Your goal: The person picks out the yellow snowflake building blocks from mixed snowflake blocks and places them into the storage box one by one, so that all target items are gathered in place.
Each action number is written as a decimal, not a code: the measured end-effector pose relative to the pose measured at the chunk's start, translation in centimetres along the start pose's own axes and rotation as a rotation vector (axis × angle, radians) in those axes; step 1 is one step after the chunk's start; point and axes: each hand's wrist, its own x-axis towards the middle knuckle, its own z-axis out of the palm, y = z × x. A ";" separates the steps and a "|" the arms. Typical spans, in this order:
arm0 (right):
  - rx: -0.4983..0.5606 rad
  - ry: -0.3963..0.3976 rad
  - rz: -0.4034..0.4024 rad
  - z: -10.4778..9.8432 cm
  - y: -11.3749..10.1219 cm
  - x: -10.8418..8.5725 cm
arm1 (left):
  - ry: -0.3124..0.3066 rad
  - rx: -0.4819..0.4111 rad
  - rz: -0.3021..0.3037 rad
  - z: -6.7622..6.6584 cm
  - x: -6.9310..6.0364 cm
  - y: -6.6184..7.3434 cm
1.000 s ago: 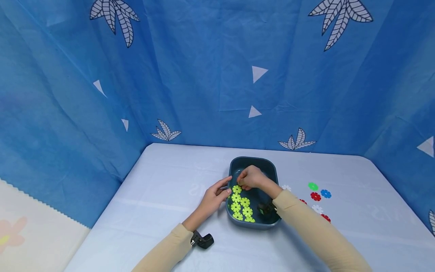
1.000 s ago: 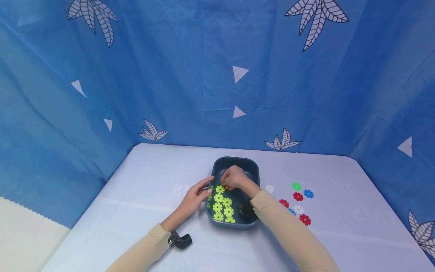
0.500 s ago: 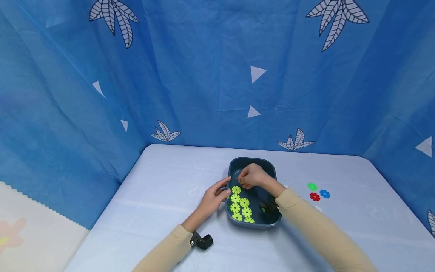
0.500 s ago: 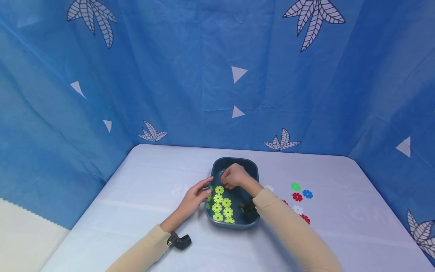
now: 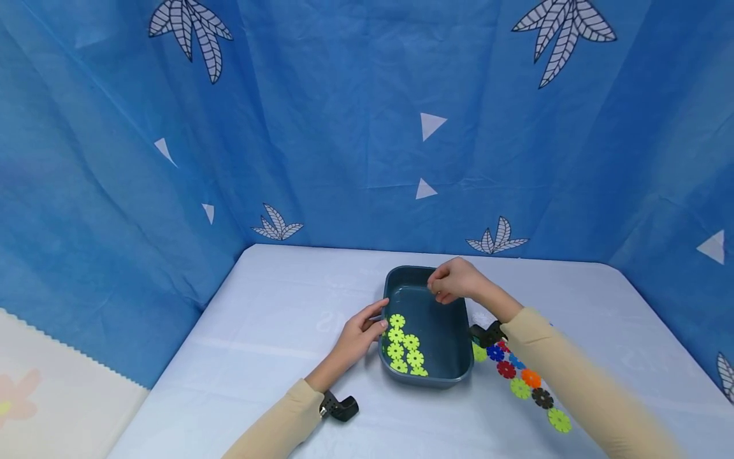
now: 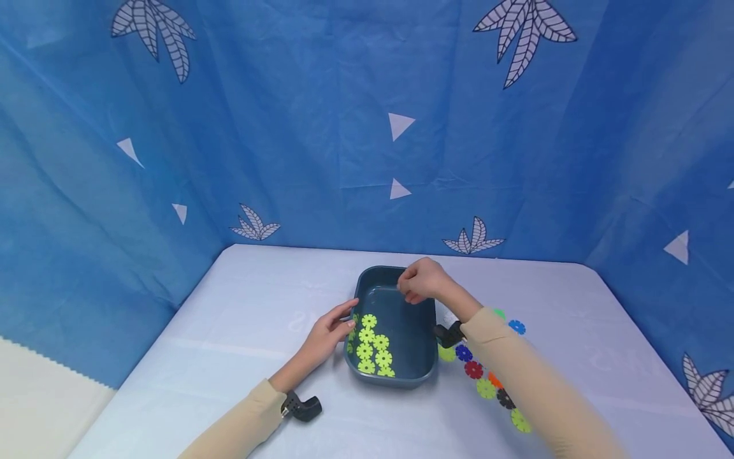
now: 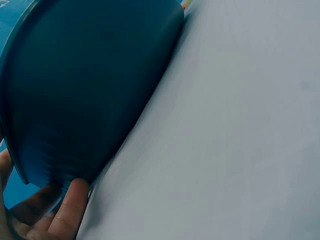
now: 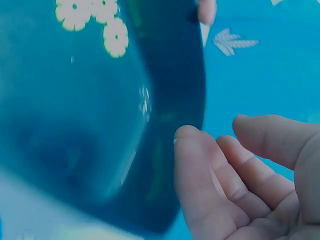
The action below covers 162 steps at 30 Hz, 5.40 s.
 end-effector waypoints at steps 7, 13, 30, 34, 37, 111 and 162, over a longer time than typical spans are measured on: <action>-0.016 0.041 0.058 -3.2 1.7 -2.1 | 0.007 -0.002 -0.004 0.0 0.0 0.0; -0.003 0.062 0.098 -4.7 3.8 -3.8 | 0.014 -0.001 -0.006 0.0 0.1 0.0; -0.018 -0.011 0.146 -1.9 8.5 -6.3 | 0.013 0.020 -0.007 0.0 0.0 0.2; -0.033 -0.028 0.151 -0.8 9.0 -6.6 | 0.010 0.015 -0.006 0.0 -0.1 0.4; -0.040 -0.032 0.160 -0.2 9.3 -6.7 | 0.010 0.018 -0.008 0.0 0.0 0.4; -0.283 -0.069 -0.010 2.7 8.7 -6.9 | 0.013 0.000 0.005 0.1 0.1 0.3; 0.144 -0.114 0.012 0.6 11.6 -7.8 | 0.006 0.001 0.005 0.0 0.0 -0.2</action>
